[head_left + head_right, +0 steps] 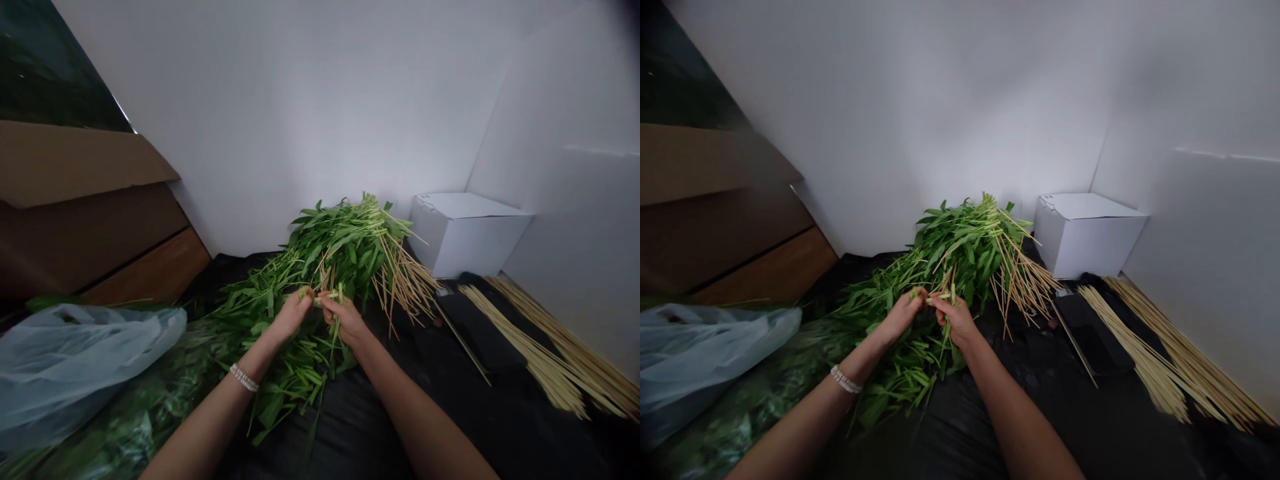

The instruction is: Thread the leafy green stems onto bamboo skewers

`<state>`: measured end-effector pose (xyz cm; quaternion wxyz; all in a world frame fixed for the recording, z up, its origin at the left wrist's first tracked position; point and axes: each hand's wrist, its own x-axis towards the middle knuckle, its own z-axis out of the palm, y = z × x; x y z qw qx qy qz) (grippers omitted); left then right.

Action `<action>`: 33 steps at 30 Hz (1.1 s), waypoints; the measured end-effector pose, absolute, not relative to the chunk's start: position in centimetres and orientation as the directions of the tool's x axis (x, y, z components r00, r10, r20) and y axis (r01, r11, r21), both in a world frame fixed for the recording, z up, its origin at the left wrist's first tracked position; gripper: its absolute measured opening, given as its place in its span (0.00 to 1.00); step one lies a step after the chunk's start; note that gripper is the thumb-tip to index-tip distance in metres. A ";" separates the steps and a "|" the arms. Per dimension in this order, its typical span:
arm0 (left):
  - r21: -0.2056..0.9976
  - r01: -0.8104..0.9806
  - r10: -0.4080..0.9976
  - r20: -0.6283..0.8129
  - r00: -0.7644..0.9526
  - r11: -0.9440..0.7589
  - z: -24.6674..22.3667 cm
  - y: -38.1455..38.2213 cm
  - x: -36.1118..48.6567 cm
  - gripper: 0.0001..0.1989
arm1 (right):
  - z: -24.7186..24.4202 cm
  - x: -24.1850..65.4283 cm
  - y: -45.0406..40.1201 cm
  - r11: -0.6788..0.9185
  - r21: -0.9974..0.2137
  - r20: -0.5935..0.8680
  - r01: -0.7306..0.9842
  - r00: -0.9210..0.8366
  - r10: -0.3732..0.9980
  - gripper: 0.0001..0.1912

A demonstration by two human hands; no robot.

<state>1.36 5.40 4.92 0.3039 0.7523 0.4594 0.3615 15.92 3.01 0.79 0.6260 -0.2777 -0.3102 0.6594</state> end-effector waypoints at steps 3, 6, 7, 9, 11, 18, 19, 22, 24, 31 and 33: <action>0.935 0.274 0.975 0.219 0.046 -0.223 6.2 6.6 -0.4 0.06 | 0.9 16.8 3.4 -0.022 -0.705 -0.005 -0.708 -0.026 1.000 0.18; 0.967 0.109 0.965 0.241 -0.100 -0.230 8.9 7.6 -3.5 0.06 | 0.5 17.4 4.1 -0.034 -0.689 -0.058 -0.724 0.009 0.998 0.17; 0.954 0.125 0.948 0.288 -0.135 -0.273 10.0 7.7 -4.5 0.06 | 0.4 17.5 4.3 -0.044 -0.686 -0.071 -0.726 0.006 0.997 0.17; 0.891 0.264 0.895 0.417 -0.158 -0.369 11.8 7.5 -6.0 0.08 | 0.1 17.6 4.5 -0.069 -0.679 -0.087 -0.731 -0.013 0.996 0.17; 0.810 0.411 0.858 0.501 -0.112 -0.419 12.6 6.7 -6.6 0.10 | 0.0 17.9 4.6 -0.084 -0.665 -0.097 -0.742 -0.026 0.995 0.16; 0.279 0.724 0.775 0.264 0.574 -0.631 6.0 1.8 -3.6 0.11 | 0.6 19.1 4.5 -0.104 -0.672 -0.107 -0.733 -0.043 0.993 0.14; 0.218 0.729 0.760 0.230 0.608 -0.649 5.0 1.3 -3.4 0.10 | 0.7 19.2 4.3 -0.123 -0.718 -0.102 -0.685 -0.071 0.992 0.14; 0.126 0.740 0.749 0.187 0.636 -0.660 3.2 0.1 -3.6 0.09 | 0.7 19.0 3.9 -0.160 -0.871 -0.077 -0.463 -0.194 0.978 0.11; 0.121 0.747 0.754 0.186 0.630 -0.654 3.0 -0.3 -4.1 0.09 | 0.4 18.7 3.7 -0.129 -0.954 -0.056 -0.270 -0.260 0.964 0.08; 0.155 0.763 0.773 0.245 0.585 -0.627 2.7 -1.1 -5.1 0.11 | -1.1 16.8 2.3 0.343 -0.713 0.100 0.611 -0.395 0.913 0.05; 0.151 0.771 0.780 0.239 0.579 -0.619 2.6 -1.1 -5.1 0.12 | -1.3 16.5 1.9 0.349 -0.596 0.069 0.723 -0.387 0.919 0.06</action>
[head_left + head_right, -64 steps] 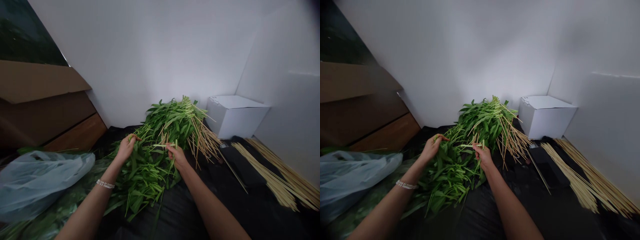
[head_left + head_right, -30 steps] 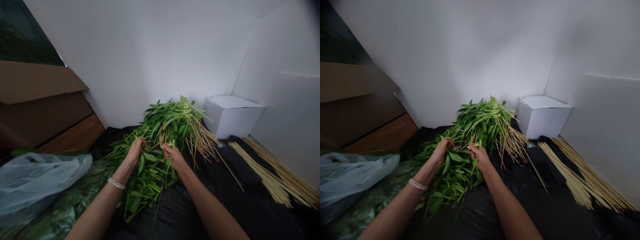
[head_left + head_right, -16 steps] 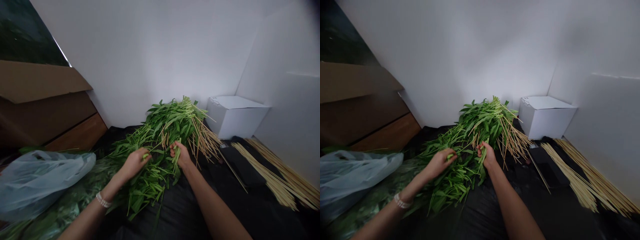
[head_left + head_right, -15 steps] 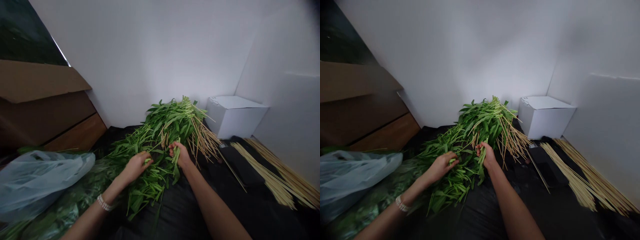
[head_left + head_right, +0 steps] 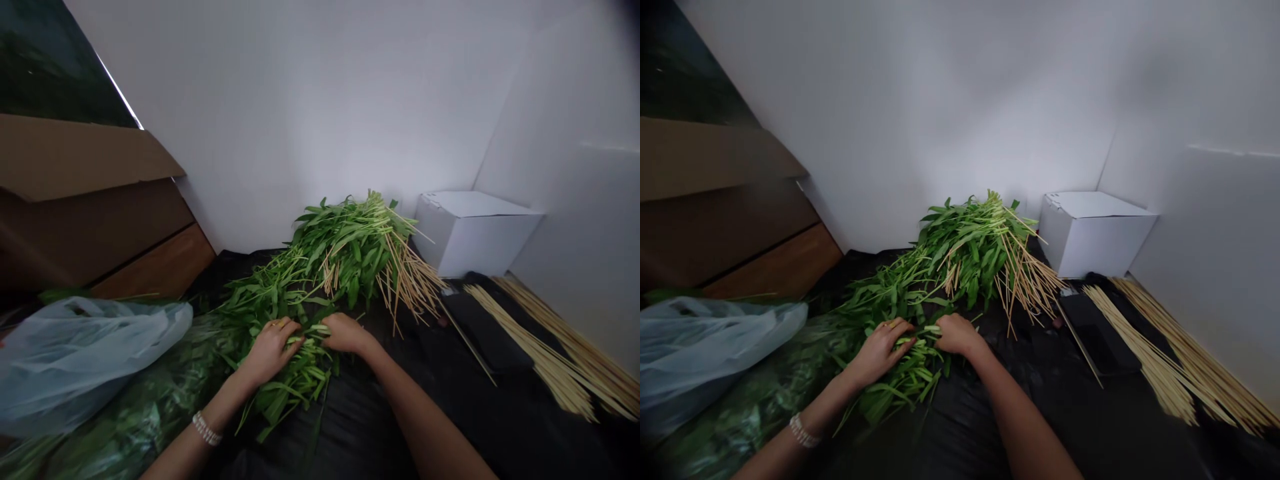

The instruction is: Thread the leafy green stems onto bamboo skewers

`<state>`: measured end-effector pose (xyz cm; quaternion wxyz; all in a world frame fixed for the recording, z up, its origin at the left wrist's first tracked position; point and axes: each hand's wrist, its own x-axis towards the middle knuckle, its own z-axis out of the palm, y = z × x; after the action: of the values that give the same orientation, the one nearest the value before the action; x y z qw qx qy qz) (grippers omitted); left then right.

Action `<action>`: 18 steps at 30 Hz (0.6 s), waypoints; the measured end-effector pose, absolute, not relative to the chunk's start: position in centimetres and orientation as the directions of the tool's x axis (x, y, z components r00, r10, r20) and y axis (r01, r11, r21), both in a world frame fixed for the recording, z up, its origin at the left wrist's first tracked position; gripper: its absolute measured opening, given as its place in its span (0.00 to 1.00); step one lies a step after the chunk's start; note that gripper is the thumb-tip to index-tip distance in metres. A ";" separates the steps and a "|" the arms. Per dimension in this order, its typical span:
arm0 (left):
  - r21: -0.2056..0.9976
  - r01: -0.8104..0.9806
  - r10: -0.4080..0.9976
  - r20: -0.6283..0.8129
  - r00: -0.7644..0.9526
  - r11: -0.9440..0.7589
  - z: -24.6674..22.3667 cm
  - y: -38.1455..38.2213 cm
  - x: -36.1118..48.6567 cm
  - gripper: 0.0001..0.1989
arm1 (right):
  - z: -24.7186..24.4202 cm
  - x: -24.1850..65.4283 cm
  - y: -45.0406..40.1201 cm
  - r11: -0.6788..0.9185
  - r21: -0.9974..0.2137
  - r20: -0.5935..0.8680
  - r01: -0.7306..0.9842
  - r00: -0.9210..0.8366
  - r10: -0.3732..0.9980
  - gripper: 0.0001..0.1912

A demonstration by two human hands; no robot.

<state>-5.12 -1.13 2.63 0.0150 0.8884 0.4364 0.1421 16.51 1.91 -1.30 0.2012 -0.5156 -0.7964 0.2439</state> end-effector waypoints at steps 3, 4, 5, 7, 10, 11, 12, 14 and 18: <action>0.155 0.778 0.787 0.237 0.569 -0.609 2.7 -1.2 -5.1 0.12 | -1.0 17.2 2.0 0.335 -0.541 0.065 0.772 -0.358 0.931 0.06; 0.159 0.779 0.789 0.236 0.567 -0.607 2.7 -1.3 -5.1 0.12 | -0.8 17.8 2.2 0.326 -0.551 0.071 0.768 -0.346 0.936 0.05; 0.160 0.779 0.790 0.232 0.567 -0.606 2.7 -1.3 -5.1 0.12 | -0.5 18.5 2.5 0.313 -0.571 0.081 0.759 -0.328 0.941 0.03; 0.157 0.782 0.794 0.219 0.567 -0.603 2.6 -1.4 -5.1 0.12 | 0.2 20.1 3.0 0.271 -0.655 0.101 0.705 -0.274 0.956 0.02; 0.152 0.783 0.795 0.192 0.575 -0.603 2.9 -1.4 -5.2 0.12 | 1.1 21.6 3.5 0.175 -0.890 0.077 0.420 -0.240 0.968 0.07; 0.159 0.780 0.794 0.192 0.577 -0.606 3.2 -1.3 -5.3 0.13 | 1.3 21.7 3.5 0.113 -0.958 0.047 0.264 -0.244 0.969 0.08; 0.177 0.772 0.791 0.196 0.580 -0.610 3.7 -1.2 -5.3 0.15 | 1.5 21.6 3.5 0.047 -0.994 0.020 0.103 -0.252 0.967 0.09; 0.271 0.740 0.788 0.213 0.577 -0.615 5.1 -0.9 -5.1 0.25 | 1.8 20.9 3.3 -0.064 -0.984 -0.015 -0.168 -0.274 0.961 0.11; 0.747 0.491 0.870 0.238 0.431 -0.447 7.6 0.1 -2.9 0.33 | 1.5 18.4 3.2 -0.146 -0.895 -0.017 -0.421 -0.296 0.955 0.14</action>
<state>-2.94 0.15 7.55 0.3014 0.7904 0.4306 0.3145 18.44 3.22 1.45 0.5008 -0.3183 -0.4196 0.6869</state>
